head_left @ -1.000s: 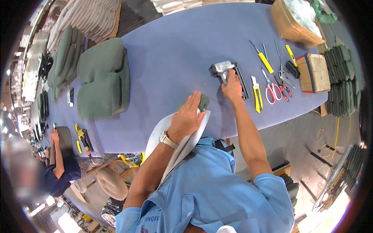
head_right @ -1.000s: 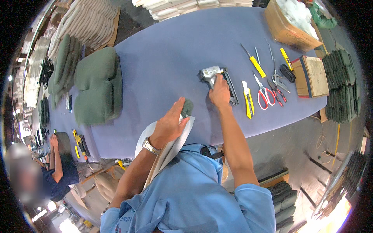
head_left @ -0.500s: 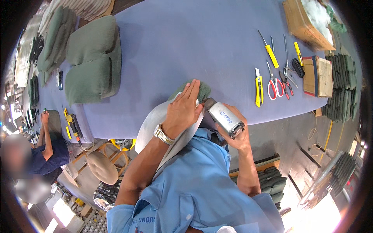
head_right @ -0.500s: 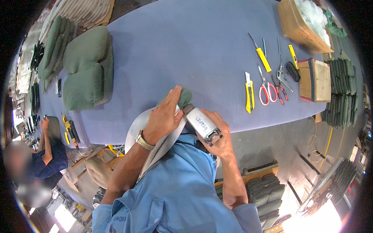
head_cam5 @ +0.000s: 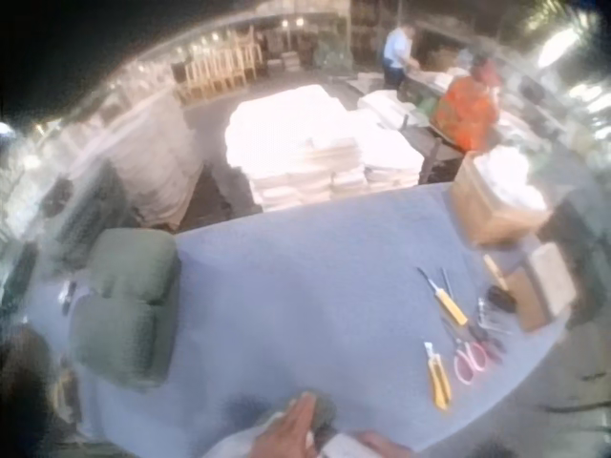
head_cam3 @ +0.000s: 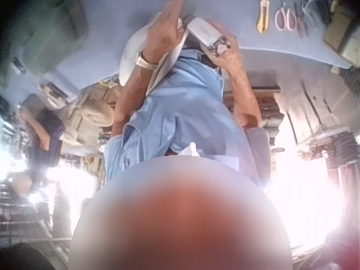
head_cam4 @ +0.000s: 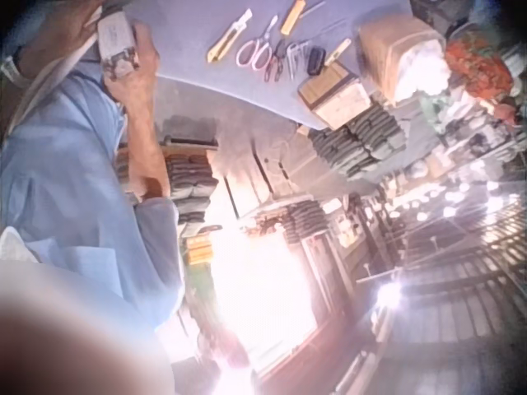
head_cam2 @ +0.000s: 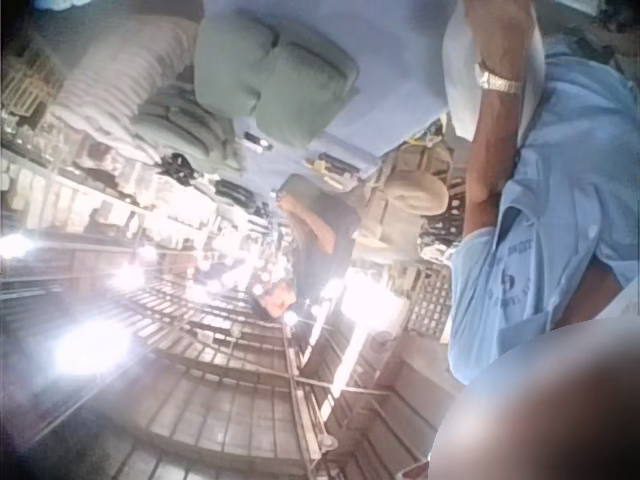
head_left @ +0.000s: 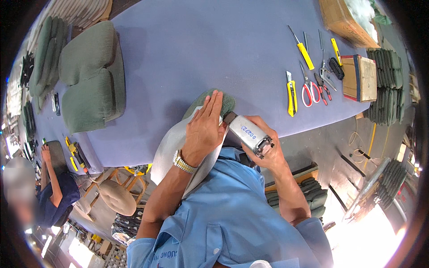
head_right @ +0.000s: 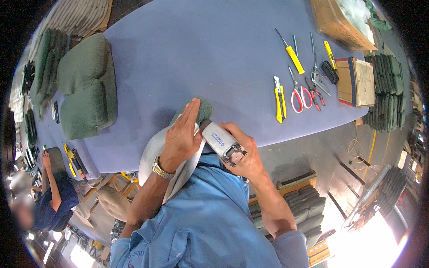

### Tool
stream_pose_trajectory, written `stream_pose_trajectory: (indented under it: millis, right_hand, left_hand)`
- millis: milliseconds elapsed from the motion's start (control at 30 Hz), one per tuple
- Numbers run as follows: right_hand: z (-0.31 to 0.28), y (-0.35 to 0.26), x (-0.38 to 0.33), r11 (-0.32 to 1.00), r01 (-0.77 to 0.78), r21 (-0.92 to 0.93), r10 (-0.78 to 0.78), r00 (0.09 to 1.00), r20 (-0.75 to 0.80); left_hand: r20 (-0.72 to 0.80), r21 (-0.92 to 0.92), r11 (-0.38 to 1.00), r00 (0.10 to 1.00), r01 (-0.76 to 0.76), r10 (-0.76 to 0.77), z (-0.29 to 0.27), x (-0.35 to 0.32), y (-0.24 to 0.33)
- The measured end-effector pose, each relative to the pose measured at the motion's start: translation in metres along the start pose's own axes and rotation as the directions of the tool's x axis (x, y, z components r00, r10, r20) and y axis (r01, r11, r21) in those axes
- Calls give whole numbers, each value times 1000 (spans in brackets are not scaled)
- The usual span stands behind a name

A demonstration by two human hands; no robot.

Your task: The person assembles green fabric cushions by wrapping foam inserts with fabric, trimming excess material with a utility knife, and securing edges with a staple gun. Completed cushions are stacked on the table.

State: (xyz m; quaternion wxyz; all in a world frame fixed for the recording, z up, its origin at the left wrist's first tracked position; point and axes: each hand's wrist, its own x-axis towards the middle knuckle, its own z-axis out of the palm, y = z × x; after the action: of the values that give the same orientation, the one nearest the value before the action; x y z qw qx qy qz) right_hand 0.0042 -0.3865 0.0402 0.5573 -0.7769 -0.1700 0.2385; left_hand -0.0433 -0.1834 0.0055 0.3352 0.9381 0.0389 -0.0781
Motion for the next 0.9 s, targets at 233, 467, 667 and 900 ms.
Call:
stream_pose_trajectory:
  millis: [233, 467, 667, 900]
  right_hand:
    - [9, 4, 1, 995, -92, 28, 92, 996, 2]
    - [3, 29, -9, 999, 42, 31, -40, 998, -45]
    - [0, 35, -24, 997, 65, 51, -63, 997, -44]
    - [5, 37, -20, 990, 119, 74, -117, 992, -37]
  left_hand:
    - [-58, 17, 1000, 998, 20, -19, 0, 7, 5]
    - [-37, 47, 997, 997, 64, -62, 2, 0, 11]
    - [-11, 112, 991, 997, 72, -71, 3, -1, 13]
    - [-1, 109, 993, 998, 55, -55, 6, -2, 9]
